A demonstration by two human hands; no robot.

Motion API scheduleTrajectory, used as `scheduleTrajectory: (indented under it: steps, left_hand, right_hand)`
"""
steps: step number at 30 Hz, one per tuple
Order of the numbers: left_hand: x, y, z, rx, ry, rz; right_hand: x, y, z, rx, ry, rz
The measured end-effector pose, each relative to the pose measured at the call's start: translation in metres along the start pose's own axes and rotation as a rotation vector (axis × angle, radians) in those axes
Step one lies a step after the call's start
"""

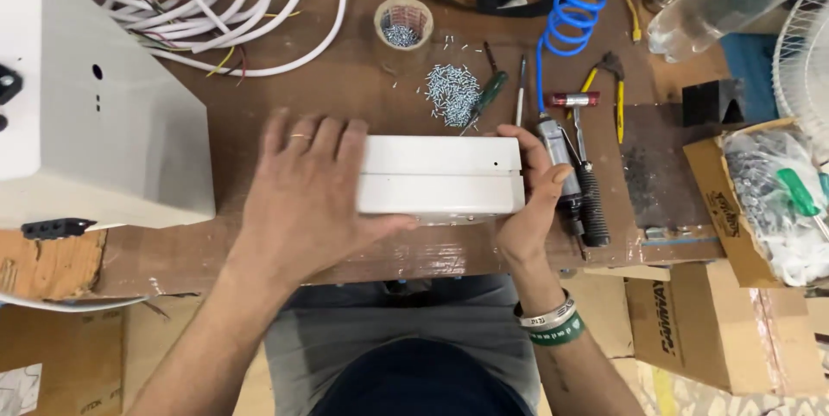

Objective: The worker is assembling a white plastic electronic enclosure by inserting screws and using an electric screwdriver to tighten them.

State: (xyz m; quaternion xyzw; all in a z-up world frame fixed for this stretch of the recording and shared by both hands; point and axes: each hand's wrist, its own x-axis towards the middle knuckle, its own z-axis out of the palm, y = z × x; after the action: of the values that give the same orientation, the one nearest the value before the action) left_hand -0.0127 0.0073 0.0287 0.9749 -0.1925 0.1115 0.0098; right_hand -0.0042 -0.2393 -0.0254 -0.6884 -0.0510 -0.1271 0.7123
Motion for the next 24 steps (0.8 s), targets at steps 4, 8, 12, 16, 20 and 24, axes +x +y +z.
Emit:
scheduleTrajectory:
  steps: [4, 8, 12, 16, 20, 24]
  left_hand:
    - [0.015, 0.032, -0.003, -0.055, 0.213, 0.094]
    - [0.018, 0.034, -0.004, -0.144, 0.269, 0.090]
    - [0.016, 0.034, -0.001, -0.123, 0.258, 0.100]
    - [0.016, 0.033, -0.002, -0.155, 0.267, 0.088]
    - [0.016, 0.037, -0.005, -0.113, 0.280, 0.092]
    - [0.015, 0.041, -0.005, -0.099, 0.249, 0.052]
  right_hand:
    - [-0.001, 0.008, -0.001, -0.023, 0.007, -0.066]
    - [0.000, 0.017, -0.005, -0.013, 0.050, -0.068]
    - [-0.002, 0.011, -0.004, 0.027, 0.036, -0.030]
    - [-0.001, 0.010, -0.003, 0.020, 0.029, -0.010]
    - [-0.001, 0.009, -0.003, -0.008, 0.029, -0.046]
    - [0.001, 0.005, -0.004, 0.031, -0.008, -0.013]
